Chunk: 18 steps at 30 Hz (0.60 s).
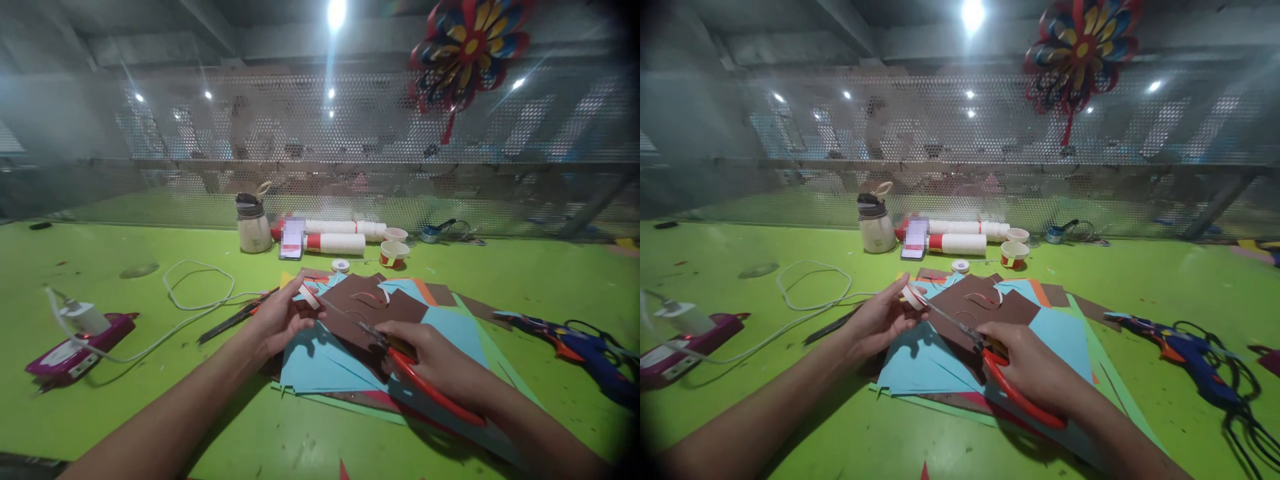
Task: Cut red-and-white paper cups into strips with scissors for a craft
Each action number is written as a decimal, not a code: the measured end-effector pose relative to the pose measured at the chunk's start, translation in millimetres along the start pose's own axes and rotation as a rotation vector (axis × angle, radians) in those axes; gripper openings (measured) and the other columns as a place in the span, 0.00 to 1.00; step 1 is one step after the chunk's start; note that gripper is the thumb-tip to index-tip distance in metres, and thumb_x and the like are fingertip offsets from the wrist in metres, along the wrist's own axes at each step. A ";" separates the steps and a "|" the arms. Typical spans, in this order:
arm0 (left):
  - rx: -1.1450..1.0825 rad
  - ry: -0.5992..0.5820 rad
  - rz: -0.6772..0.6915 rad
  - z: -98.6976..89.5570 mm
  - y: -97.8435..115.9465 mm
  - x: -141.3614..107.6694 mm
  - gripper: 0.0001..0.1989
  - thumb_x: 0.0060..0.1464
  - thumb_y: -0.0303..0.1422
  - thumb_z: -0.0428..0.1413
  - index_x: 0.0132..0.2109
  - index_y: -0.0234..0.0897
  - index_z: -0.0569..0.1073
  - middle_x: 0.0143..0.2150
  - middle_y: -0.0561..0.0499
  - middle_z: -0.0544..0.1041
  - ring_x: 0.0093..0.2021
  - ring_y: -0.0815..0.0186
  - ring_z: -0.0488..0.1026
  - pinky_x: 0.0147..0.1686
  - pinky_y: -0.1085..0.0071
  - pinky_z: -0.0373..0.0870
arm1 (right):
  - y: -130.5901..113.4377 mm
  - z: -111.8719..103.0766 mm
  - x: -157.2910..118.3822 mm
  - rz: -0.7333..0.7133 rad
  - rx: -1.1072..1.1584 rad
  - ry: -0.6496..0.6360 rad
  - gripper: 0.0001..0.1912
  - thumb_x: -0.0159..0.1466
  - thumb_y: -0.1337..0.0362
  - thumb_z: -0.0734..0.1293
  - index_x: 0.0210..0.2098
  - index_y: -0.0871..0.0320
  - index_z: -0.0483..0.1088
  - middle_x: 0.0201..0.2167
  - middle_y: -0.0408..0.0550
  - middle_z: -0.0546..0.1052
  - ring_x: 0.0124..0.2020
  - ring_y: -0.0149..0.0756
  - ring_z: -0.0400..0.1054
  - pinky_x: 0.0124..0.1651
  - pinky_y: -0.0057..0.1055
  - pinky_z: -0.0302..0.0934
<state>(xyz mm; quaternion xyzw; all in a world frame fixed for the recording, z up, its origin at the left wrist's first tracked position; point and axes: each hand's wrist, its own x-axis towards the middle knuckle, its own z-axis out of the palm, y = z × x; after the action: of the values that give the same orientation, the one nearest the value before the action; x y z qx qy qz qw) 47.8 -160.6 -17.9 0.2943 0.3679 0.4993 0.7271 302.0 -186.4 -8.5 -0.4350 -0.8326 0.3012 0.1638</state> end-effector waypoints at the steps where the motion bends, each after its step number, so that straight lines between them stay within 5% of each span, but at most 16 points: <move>1: 0.004 0.006 0.003 -0.6 -0.5 0.9 0.18 0.61 0.41 0.49 0.38 0.28 0.73 0.29 0.42 0.77 0.26 0.66 0.76 0.20 0.78 0.70 | 0.4 -0.2 0.1 0.007 0.005 0.000 0.11 0.59 0.70 0.62 0.40 0.55 0.72 0.33 0.41 0.77 0.33 0.35 0.69 0.35 0.27 0.61; 18: 0.074 0.011 0.026 1.8 -2.3 -3.1 0.18 0.58 0.43 0.52 0.43 0.31 0.73 0.26 0.46 0.76 0.24 0.67 0.74 0.18 0.78 0.66 | -5.3 1.5 -2.5 -0.014 0.104 -0.006 0.11 0.59 0.70 0.62 0.38 0.56 0.72 0.32 0.42 0.77 0.32 0.35 0.70 0.35 0.27 0.62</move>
<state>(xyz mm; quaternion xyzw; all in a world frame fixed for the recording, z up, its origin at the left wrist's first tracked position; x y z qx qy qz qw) 49.7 -164.3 -18.0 0.3230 0.3863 0.4963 0.7072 299.3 -191.3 -6.2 -0.4194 -0.8193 0.3441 0.1856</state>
